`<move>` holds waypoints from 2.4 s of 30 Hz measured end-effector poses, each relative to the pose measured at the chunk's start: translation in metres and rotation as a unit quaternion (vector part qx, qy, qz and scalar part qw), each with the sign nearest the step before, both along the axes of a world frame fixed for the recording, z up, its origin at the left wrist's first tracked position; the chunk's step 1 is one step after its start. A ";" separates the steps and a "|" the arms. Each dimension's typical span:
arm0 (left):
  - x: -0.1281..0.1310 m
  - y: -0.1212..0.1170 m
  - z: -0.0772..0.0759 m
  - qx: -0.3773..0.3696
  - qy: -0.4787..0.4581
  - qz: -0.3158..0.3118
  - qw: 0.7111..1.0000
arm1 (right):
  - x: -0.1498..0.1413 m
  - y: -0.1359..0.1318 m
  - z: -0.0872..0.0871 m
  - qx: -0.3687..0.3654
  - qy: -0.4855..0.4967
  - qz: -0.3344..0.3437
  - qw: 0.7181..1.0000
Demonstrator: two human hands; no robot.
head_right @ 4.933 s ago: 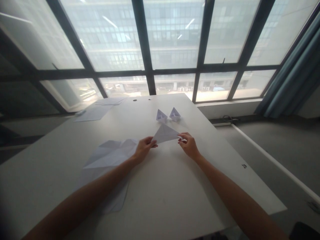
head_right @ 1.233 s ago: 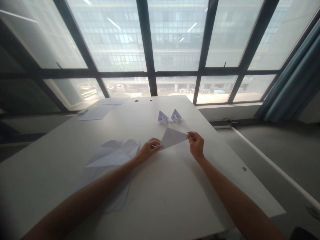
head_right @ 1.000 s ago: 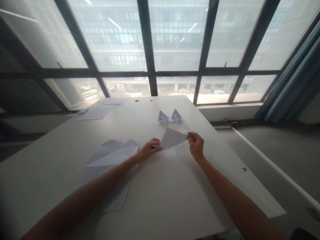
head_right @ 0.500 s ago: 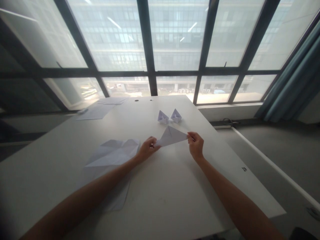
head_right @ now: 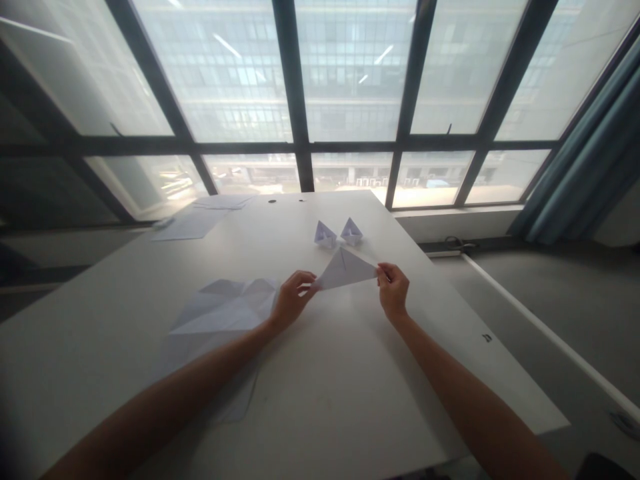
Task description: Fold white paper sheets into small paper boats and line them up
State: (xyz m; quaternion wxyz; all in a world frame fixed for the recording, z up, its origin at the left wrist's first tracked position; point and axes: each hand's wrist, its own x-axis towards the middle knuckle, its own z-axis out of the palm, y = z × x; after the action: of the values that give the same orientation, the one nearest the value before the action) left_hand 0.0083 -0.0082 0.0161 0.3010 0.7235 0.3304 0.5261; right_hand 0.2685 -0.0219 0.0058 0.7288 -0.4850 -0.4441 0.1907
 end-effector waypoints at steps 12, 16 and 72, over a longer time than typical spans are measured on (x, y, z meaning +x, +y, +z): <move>0.002 -0.008 0.007 -0.027 -0.016 -0.004 0.999 | -0.001 0.001 -0.002 -0.004 -0.003 -0.017 1.000; 0.003 -0.006 0.003 -0.033 -0.008 -0.014 0.999 | -0.002 0.000 -0.001 0.004 0.003 -0.014 1.000; -0.003 0.009 -0.002 -0.235 -0.019 -0.054 0.970 | -0.002 -0.001 -0.003 -0.036 -0.131 -0.026 0.990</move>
State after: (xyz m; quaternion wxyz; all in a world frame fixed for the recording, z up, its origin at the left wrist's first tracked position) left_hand 0.0048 0.0005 0.0143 0.4970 0.6394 0.3994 0.4298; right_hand 0.2666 -0.0234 0.0026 0.6515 -0.5429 -0.5157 0.1222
